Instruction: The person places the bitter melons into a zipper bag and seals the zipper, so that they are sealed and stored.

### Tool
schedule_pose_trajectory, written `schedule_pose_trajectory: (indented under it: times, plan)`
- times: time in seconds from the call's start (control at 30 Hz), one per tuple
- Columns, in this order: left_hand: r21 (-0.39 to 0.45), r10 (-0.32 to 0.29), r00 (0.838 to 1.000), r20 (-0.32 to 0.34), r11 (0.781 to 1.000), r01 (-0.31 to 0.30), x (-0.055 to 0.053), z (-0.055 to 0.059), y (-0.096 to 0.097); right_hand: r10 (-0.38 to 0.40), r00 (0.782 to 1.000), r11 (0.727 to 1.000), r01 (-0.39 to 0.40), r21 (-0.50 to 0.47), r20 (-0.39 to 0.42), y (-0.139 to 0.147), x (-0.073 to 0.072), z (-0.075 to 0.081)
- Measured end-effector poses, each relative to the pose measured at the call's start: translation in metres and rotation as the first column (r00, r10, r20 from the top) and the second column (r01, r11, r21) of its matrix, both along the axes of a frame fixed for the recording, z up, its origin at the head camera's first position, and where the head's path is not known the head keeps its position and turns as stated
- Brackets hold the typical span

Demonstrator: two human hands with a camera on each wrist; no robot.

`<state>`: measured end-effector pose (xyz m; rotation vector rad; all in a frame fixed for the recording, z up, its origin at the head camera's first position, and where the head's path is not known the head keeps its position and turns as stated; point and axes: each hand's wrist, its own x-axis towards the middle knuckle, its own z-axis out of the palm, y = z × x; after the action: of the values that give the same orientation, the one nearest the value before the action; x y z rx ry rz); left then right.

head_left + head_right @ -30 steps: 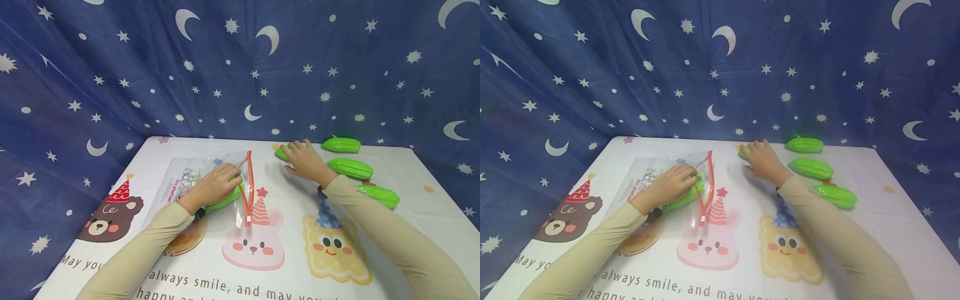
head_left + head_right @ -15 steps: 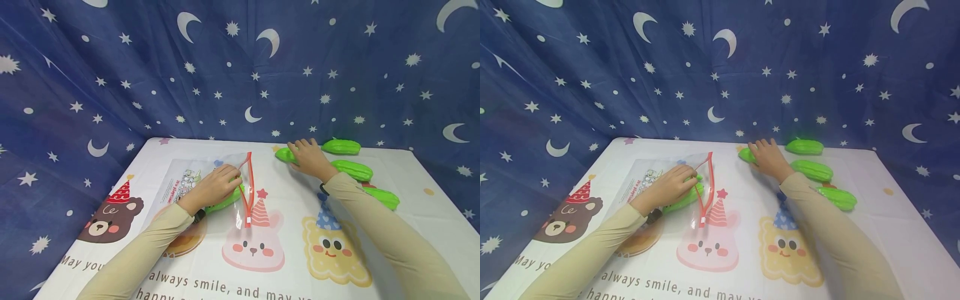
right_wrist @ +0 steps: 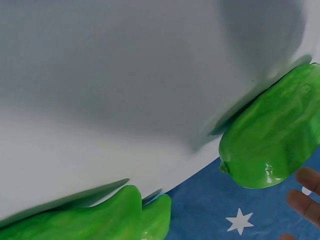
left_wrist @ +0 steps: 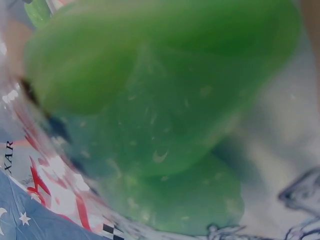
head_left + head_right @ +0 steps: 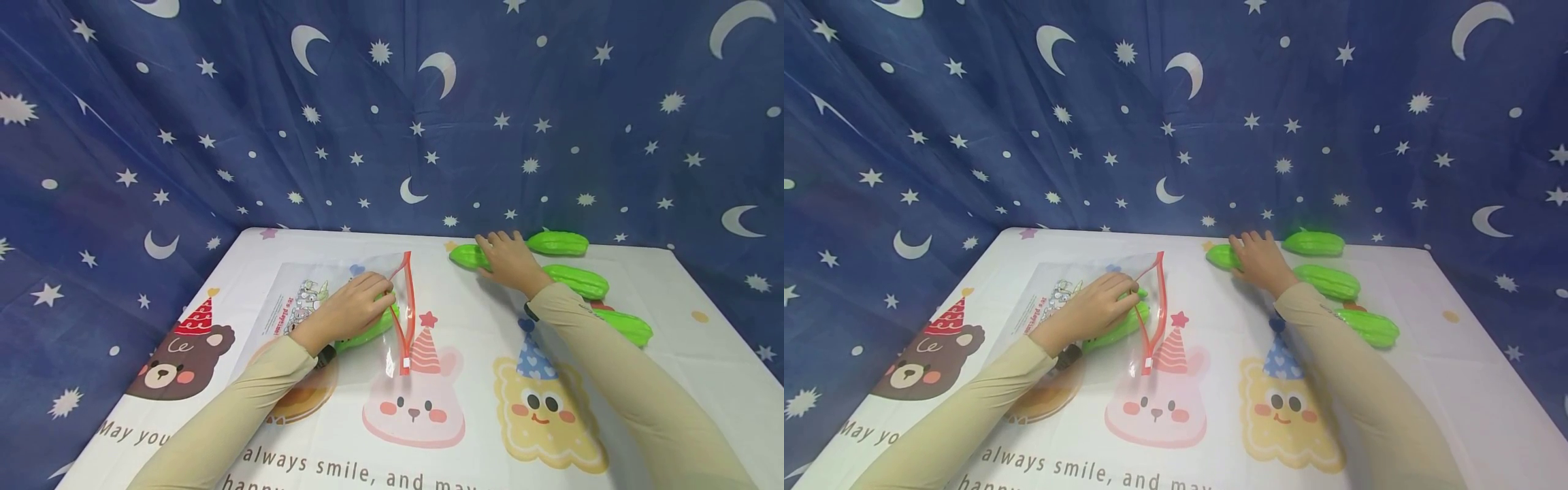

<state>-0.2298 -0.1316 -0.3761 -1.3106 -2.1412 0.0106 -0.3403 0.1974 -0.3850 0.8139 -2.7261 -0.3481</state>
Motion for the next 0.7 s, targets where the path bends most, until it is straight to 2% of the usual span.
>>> schedule_pose_trajectory:
  times: [0.37,0.7]
  plan:
    - [0.007,-0.009,1.000,-0.004,1.000,0.009,-0.0008,-0.0008,-0.0001,-0.032,0.999,0.999,0.032,-0.009,0.032,0.0020,-0.0029,-0.0052]
    - [0.005,-0.006,1.000,0.004,1.000,0.006,-0.0007,-0.0012,-0.0005,-0.038,0.998,0.999,0.036,0.038,0.047,0.0048,-0.0042,-0.0087]
